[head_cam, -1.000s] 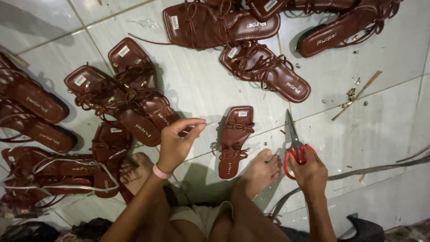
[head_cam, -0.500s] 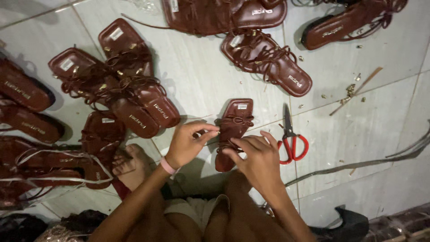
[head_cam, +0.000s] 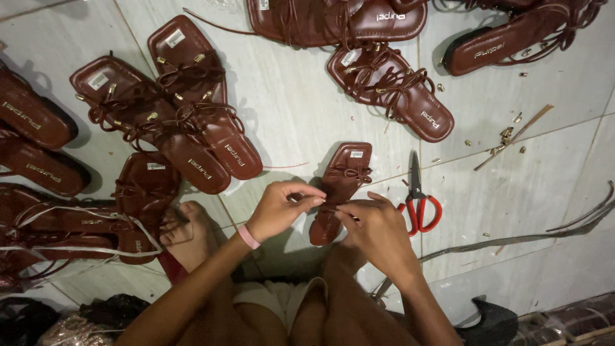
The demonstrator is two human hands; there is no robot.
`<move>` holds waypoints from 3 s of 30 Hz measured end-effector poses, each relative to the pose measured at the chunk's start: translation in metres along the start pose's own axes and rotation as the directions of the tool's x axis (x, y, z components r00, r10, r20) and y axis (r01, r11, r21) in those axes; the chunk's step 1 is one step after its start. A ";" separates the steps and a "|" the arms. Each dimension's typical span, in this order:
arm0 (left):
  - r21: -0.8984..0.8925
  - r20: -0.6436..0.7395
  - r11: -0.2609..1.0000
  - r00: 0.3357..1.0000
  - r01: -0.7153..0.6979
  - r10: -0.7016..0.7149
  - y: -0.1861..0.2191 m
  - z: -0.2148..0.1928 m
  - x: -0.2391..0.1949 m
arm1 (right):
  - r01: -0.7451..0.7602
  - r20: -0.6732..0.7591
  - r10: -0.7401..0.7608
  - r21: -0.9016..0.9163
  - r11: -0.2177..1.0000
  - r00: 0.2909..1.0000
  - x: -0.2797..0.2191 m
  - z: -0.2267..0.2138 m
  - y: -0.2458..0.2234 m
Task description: The person sits on the floor and assembles brown sandals by attaching small metal hardware to the straps. They use red-handled scissors to cut a white string and then manually insert and secure the metal pieces onto the sandal straps.
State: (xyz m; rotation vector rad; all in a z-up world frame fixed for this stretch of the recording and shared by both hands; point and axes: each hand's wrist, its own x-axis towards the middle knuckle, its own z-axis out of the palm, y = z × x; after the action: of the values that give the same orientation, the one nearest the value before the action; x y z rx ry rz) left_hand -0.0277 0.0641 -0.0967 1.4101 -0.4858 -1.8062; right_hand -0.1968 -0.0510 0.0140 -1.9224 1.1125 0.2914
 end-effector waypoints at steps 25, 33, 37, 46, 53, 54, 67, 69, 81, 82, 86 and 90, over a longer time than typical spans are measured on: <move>-0.062 -0.026 0.998 0.999 -0.029 0.027 -0.010 0.020 0.002 | -0.244 -0.177 0.229 -0.069 0.967 0.957 -0.015 0.017 -0.008; 0.003 -0.038 0.998 0.998 -0.057 0.057 -0.007 0.024 0.002 | -0.028 -0.125 -0.004 -0.252 0.967 0.992 -0.012 0.013 0.003; 0.091 -0.054 0.995 0.997 -0.042 0.047 -0.003 0.025 0.001 | 0.038 -0.112 -0.086 -0.380 0.924 0.990 -0.016 0.018 0.005; 0.737 -0.016 0.489 0.710 -0.467 0.704 0.010 -0.003 0.035 | -0.031 -0.262 -0.039 -0.257 0.966 0.964 -0.020 0.030 0.013; 0.777 0.057 0.474 0.795 -0.415 0.604 0.040 -0.012 0.050 | -0.043 -0.328 -0.017 -0.177 0.983 0.944 -0.020 0.034 0.021; 0.691 0.062 0.601 0.861 -0.402 0.505 0.048 -0.015 0.055 | -0.039 -0.327 -0.020 -0.176 0.984 0.945 -0.020 0.033 0.022; 0.809 0.575 -0.336 0.528 -0.482 0.625 0.064 -0.004 0.141 | 0.030 -0.347 -0.093 -0.183 0.983 0.933 -0.021 0.031 0.024; 0.790 0.606 -0.385 0.510 -0.478 0.610 0.059 -0.004 0.141 | 0.001 -0.320 -0.054 -0.162 0.987 0.946 -0.021 0.031 0.026; 0.688 0.429 0.413 0.794 -0.597 0.431 0.046 0.007 0.082 | -0.012 -0.311 -0.031 -0.137 0.990 0.950 -0.022 0.035 0.031; 0.654 0.411 0.481 0.808 -0.584 0.422 0.042 0.010 0.065 | -0.027 -0.310 -0.011 -0.118 0.993 0.951 -0.022 0.036 0.031; 0.524 0.238 0.618 0.798 -0.586 0.554 0.023 0.016 0.013 | 0.042 -0.343 -0.067 -0.080 0.996 0.937 -0.020 0.039 0.030; 0.258 0.082 0.877 0.914 -0.405 0.398 0.009 0.022 0.005 | 0.199 -0.334 -0.214 -0.079 0.977 0.918 -0.021 0.038 0.033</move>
State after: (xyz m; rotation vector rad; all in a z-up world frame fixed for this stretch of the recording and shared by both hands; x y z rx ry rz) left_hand -0.0462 0.0516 -0.0866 1.3401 -0.9946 -1.4583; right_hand -0.2268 -0.0165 -0.0152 -2.1631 1.1140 -0.1434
